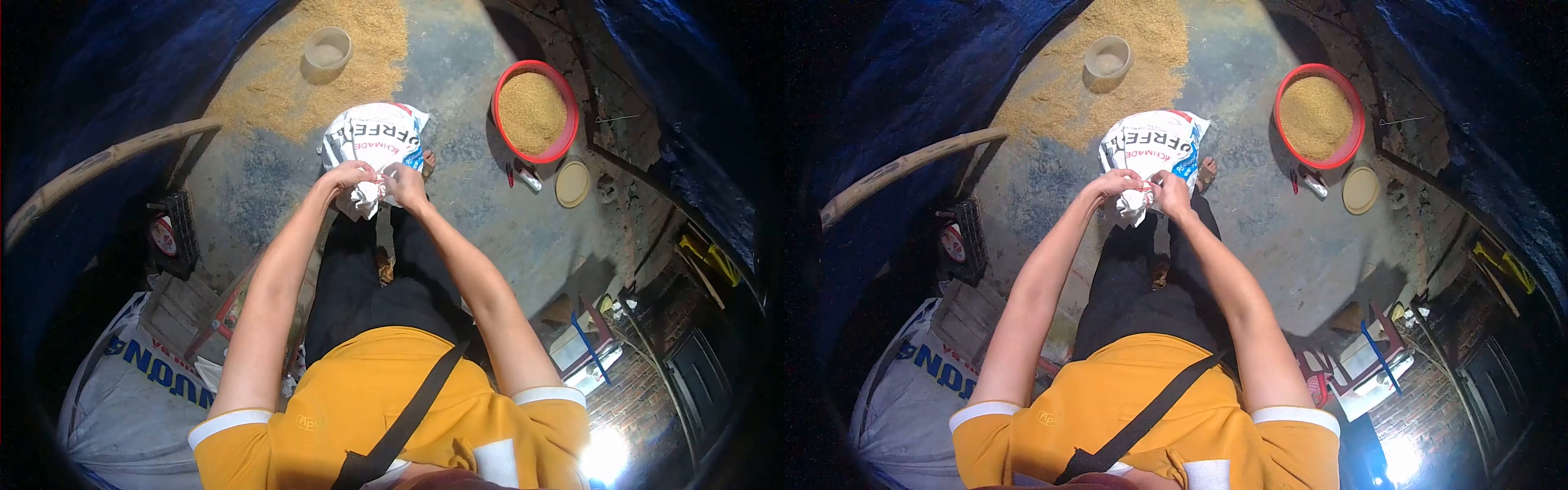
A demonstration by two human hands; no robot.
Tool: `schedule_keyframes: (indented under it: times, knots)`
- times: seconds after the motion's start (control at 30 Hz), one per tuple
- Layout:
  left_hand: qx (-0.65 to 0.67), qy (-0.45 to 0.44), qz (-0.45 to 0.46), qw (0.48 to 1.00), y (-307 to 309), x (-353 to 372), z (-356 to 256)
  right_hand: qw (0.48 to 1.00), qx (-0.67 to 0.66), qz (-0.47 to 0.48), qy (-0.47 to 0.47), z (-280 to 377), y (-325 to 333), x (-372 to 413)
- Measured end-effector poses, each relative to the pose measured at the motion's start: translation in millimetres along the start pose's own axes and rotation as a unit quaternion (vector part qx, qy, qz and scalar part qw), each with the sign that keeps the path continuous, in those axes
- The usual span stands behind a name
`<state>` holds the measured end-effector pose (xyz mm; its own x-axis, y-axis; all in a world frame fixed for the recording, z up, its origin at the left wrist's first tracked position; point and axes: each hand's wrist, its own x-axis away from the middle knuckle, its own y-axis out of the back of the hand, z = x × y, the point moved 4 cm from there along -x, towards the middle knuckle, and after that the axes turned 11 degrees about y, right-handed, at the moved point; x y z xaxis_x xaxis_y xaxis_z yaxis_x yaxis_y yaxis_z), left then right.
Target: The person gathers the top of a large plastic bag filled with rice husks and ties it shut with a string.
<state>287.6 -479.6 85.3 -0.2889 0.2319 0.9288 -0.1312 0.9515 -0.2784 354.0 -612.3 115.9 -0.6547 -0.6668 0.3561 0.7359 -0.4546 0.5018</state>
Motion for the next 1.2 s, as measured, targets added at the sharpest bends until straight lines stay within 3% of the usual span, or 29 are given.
schedule_keyframes:
  times: [0.07, 0.13, 0.17, 0.27, 0.4, 0.43, 0.5, 0.63, 0.73, 0.8, 0.83, 0.9, 1.13, 1.2]
  knots:
    - [-0.010, -0.002, 0.001, 1.000, -4.4, 8.3, -6.6, 0.999, 0.034, -0.006, 0.038, 9.3, -0.6, -0.3]
    - [-0.118, -0.001, -0.036, 0.992, -5.6, 13.3, -11.4, 0.993, 0.102, -0.040, 0.043, 14.3, -1.2, -1.7]
    - [-0.112, -0.050, -0.046, 0.991, -8.8, 17.7, -14.7, 0.993, 0.097, -0.048, 0.042, 15.6, -1.5, -2.0]
    - [-0.131, 0.014, -0.097, 0.987, 2.5, 8.9, -16.8, 0.991, 0.062, -0.106, 0.057, 26.5, 7.3, 0.4]
    - [-0.193, -0.026, -0.130, 0.972, -3.2, 16.8, -31.3, 0.983, 0.029, -0.136, 0.119, 39.2, 8.4, 5.2]
    - [-0.193, -0.028, -0.130, 0.972, -2.3, 11.2, -27.6, 0.982, 0.015, -0.147, 0.117, 40.8, 8.5, 3.2]
    - [-0.098, -0.113, -0.132, 0.980, -1.6, 4.4, -24.6, 0.981, 0.001, -0.159, 0.115, 42.8, 10.0, 1.6]
    - [0.050, -0.069, -0.086, 0.993, 4.0, 1.5, -6.9, 0.981, 0.009, -0.153, 0.119, 46.6, 12.6, 3.1]
    - [-0.026, -0.037, -0.154, 0.987, 6.3, 2.4, -3.2, 0.980, 0.011, -0.183, 0.073, 41.8, 14.0, 8.8]
    - [-0.027, -0.051, -0.168, 0.984, 2.7, 10.3, -8.2, 0.994, 0.014, -0.088, -0.056, 31.5, 12.6, 12.1]
    - [-0.037, -0.033, -0.174, 0.984, 0.3, 17.6, -13.1, 0.994, 0.015, -0.090, -0.056, 33.9, 17.3, 13.3]
    - [-0.048, -0.016, -0.180, 0.982, 0.6, 16.7, -13.0, 0.989, 0.106, 0.015, -0.097, 36.6, 18.6, 16.7]
    - [-0.147, -0.033, -0.287, 0.946, 11.8, 19.1, -19.7, 0.989, 0.104, 0.093, 0.039, 34.5, 12.0, 41.6]
    - [-0.065, 0.044, -0.246, 0.966, 11.2, 16.3, -11.8, 0.982, 0.140, 0.096, 0.077, 35.5, 12.3, 52.8]
